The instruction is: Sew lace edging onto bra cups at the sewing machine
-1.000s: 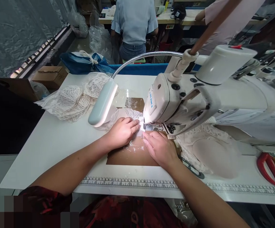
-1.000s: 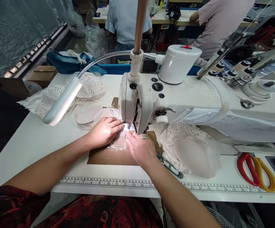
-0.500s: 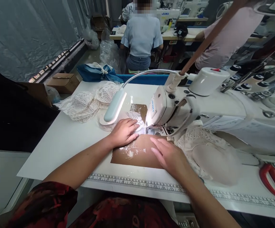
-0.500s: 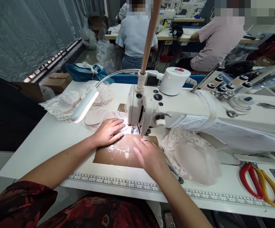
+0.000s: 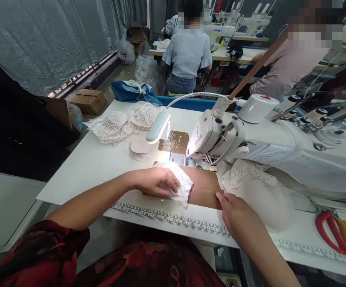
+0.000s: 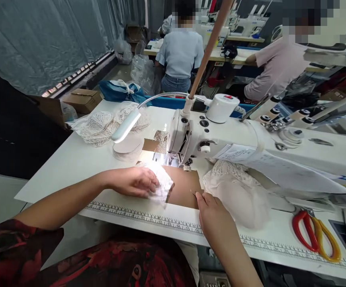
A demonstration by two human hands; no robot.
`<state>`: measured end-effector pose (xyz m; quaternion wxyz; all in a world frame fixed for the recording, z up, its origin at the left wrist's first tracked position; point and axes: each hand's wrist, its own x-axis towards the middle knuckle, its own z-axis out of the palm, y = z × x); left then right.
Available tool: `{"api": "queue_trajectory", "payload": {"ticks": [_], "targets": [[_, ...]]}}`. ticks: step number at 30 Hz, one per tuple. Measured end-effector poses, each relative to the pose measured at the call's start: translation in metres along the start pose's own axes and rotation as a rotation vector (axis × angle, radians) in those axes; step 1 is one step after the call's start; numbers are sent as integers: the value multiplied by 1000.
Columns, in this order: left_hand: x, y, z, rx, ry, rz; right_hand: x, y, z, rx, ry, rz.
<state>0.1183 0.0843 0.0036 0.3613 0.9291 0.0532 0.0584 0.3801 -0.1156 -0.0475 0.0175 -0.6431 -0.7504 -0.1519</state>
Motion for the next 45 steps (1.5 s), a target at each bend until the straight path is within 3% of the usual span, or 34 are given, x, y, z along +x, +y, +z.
{"api": "queue_trajectory", "payload": {"ticks": [3,5,7,11,15,20,24,34,45], "targets": [[-6,11,-1,-142,56,-7,1,3,1,28,111,31],[-6,7,-2,-145,223,-138,2,4,-2,77,169,52],[-2,-1,-3,-160,285,-277,3,2,-8,150,201,73],[11,-14,2,-250,190,-423,9,-8,-23,361,200,166],[19,-15,9,-321,144,-450,27,-17,-31,589,51,257],[14,-13,16,-723,121,-488,61,-22,-29,820,-113,209],[11,-13,19,-871,150,-517,81,-23,-27,996,-174,206],[8,-14,20,-904,76,-464,88,-28,-17,1396,-308,308],[12,-16,25,-993,87,-468,93,-38,-18,1458,-266,286]]}}
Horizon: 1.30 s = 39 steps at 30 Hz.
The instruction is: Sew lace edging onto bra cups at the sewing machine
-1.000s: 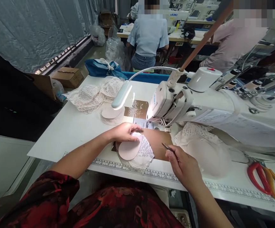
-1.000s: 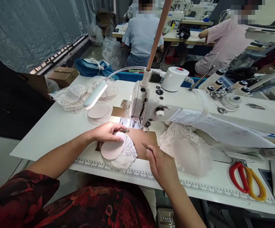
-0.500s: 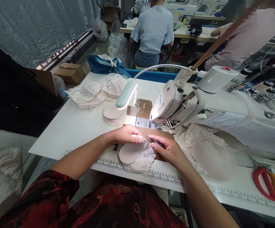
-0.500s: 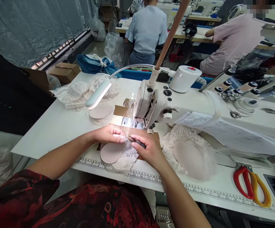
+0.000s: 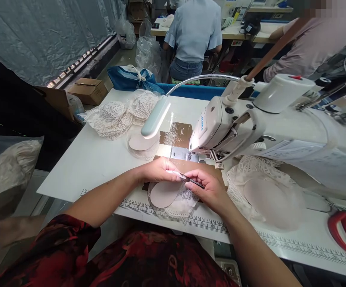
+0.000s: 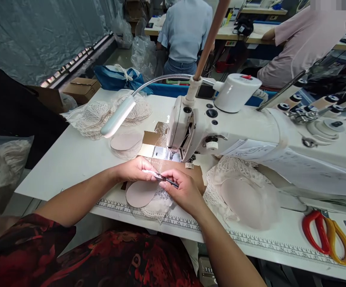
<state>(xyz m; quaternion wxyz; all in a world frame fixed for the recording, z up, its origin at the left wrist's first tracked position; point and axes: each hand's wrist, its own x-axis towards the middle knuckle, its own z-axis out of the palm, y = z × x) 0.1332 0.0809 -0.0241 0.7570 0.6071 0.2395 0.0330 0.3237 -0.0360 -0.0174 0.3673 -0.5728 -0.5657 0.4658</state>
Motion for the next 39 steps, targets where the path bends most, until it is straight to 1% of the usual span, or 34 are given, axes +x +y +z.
{"api": "queue_trajectory", "payload": {"ticks": [6,10,13,15,20,23,25,27,29,31,32,34,35,37,39], "targets": [[0,0,0,67,3,11,-1,-2,1,-43,81,23],[0,1,2,49,10,10,0,4,-3,-29,32,13],[1,2,4,99,7,-6,1,5,-3,-52,-16,15],[1,3,5,144,-7,4,1,2,0,-74,-23,7],[3,1,8,208,-14,26,2,0,5,-121,23,12],[5,0,10,192,1,41,3,8,7,-48,91,40],[6,-1,9,216,13,67,4,14,8,4,102,56],[6,1,5,288,-20,102,5,17,9,-43,53,76],[2,5,-3,402,-102,120,6,17,8,-170,-11,69],[-4,11,-12,552,-164,77,6,16,5,-244,-44,39],[-9,15,-15,630,-165,39,6,15,3,-263,-41,32],[-18,24,-18,775,-97,-17,4,14,2,-270,8,45],[-24,28,-18,841,-40,-13,3,14,2,-248,34,58],[-35,35,-15,959,112,76,0,12,4,-167,73,68],[-49,39,-13,1002,292,178,-2,11,7,-76,100,72]]}}
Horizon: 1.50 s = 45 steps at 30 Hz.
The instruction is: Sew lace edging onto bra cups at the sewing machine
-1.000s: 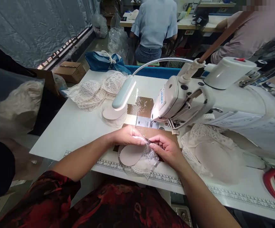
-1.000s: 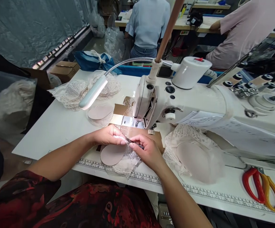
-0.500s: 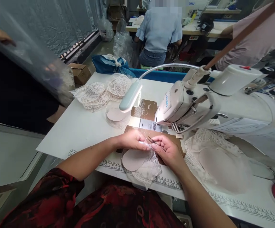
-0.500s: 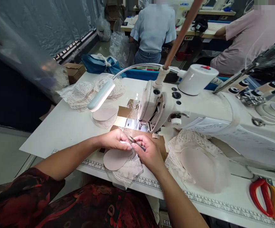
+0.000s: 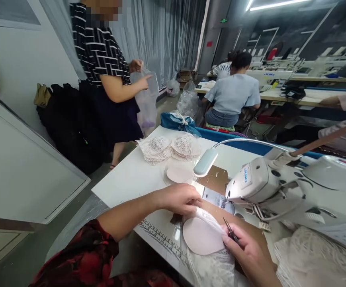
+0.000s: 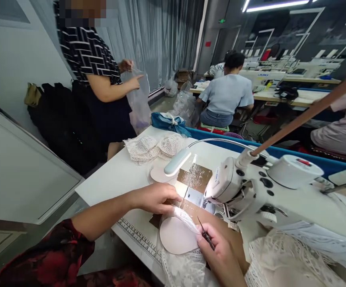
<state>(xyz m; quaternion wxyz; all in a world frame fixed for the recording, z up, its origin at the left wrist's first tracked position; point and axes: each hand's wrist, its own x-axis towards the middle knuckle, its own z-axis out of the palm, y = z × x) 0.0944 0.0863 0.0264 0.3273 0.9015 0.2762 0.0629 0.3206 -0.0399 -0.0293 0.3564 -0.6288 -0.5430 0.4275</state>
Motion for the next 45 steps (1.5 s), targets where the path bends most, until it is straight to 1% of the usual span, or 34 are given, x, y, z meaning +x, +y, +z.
{"api": "queue_trajectory", "payload": {"ticks": [1,2,3,5,7,8,10,12,14,16,18,20,25,27,29,33,36,38,41,43,45], "targets": [[-6,1,-3,-20,62,-28,-1,-1,1,37,12,7],[-13,0,-5,-71,83,-85,-2,-2,2,68,26,15],[-18,-2,-5,-153,55,-157,-3,-3,2,94,37,23],[-26,-7,0,-388,-109,-267,-5,-5,2,146,53,33],[-28,-13,13,-702,-263,-297,-7,-7,2,197,49,33],[-26,-14,22,-868,-302,-297,-7,-7,1,220,48,35],[-20,-14,40,-1137,-303,-306,-8,-6,0,262,9,46],[-14,-11,53,-1257,-252,-337,-9,-3,-2,245,-27,74],[-8,-7,59,-1267,-192,-344,-9,-1,-5,174,-77,72],[-4,-5,59,-1231,-142,-309,-10,0,-7,82,-140,44],[-1,-4,56,-1171,-108,-273,-9,0,-10,12,-168,28],[-1,-3,53,-1115,-93,-261,-8,-1,-12,-39,-124,42],[1,3,51,-1070,-101,-187,-8,-1,-14,-167,116,44],[2,6,50,-1062,-113,-164,-8,0,-14,-126,134,20],[3,9,50,-1046,-105,-153,-8,1,-14,-68,102,-30],[5,11,53,-983,-82,-138,-5,1,-11,-9,-6,-126],[6,12,56,-980,-98,-127,-3,0,-8,40,-86,-99],[8,11,58,-999,-110,-114,-2,-3,-5,48,-105,-72],[9,10,58,-967,-118,-104,-3,-8,-1,-97,-106,-87],[7,9,53,-856,-118,-119,-3,-10,-2,-234,-105,-113],[3,7,42,-690,-132,-144,-3,-8,-6,-349,-81,-124]]}}
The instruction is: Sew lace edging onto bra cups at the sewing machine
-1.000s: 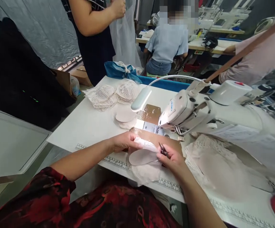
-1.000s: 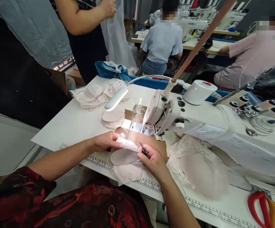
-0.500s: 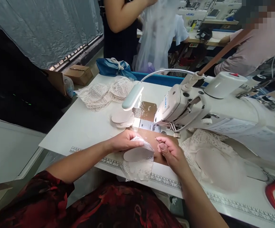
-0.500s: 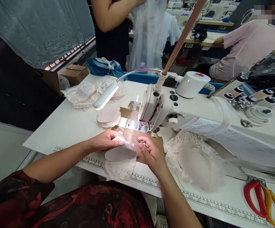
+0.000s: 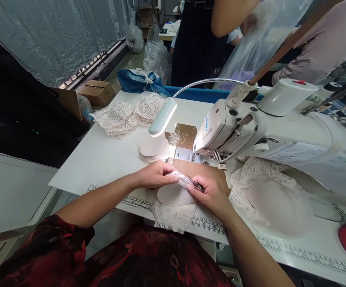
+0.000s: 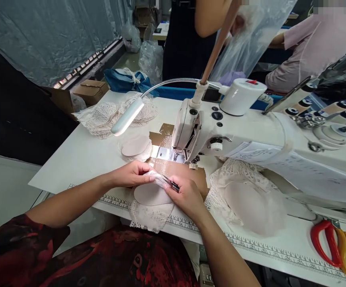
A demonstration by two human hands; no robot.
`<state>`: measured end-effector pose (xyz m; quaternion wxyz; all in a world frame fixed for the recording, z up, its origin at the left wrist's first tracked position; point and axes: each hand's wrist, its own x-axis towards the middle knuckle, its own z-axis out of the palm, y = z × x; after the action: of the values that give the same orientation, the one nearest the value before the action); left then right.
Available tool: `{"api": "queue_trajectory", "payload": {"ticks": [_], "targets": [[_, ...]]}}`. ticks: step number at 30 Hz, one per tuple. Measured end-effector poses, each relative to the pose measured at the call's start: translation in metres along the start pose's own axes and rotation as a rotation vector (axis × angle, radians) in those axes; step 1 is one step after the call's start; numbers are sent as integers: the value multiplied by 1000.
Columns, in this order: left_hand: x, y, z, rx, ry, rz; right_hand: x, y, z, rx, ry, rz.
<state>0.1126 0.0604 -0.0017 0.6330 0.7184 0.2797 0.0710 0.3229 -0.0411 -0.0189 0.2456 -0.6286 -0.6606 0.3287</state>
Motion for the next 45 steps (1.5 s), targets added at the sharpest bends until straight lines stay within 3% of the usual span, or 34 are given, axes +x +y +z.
{"api": "queue_trajectory", "payload": {"ticks": [2,6,8,9,11,13,18,20,22,24,26,31,37,40,45], "targets": [[-7,7,-14,176,75,-12,-2,6,-6,-136,48,64],[-9,14,-50,563,479,51,-7,18,-11,-410,285,250],[1,10,-66,711,587,36,-8,15,-6,-428,313,115],[7,7,-73,749,589,10,-8,12,-1,-420,263,-8],[21,0,-81,741,545,-62,-7,4,6,-418,83,-230],[32,-6,-83,637,492,-129,-7,-3,8,-418,-80,-324],[34,-15,-72,397,331,-123,-20,-4,-16,-265,-239,-163],[30,-16,-65,239,248,-61,-21,-3,-24,-122,-213,-62],[28,-15,-60,75,183,-6,-15,-4,-25,57,-94,43],[27,-14,-56,-6,141,18,-2,-5,-20,196,26,120],[26,-13,-54,-28,114,28,14,-5,-11,265,55,135],[25,-15,-54,-11,65,66,39,-3,8,358,-5,87],[31,-13,-36,243,89,259,35,-2,13,420,10,102],[35,-11,-24,252,16,228,33,-3,13,463,8,71],[39,-15,-21,9,-68,103,29,0,10,403,61,86]]}}
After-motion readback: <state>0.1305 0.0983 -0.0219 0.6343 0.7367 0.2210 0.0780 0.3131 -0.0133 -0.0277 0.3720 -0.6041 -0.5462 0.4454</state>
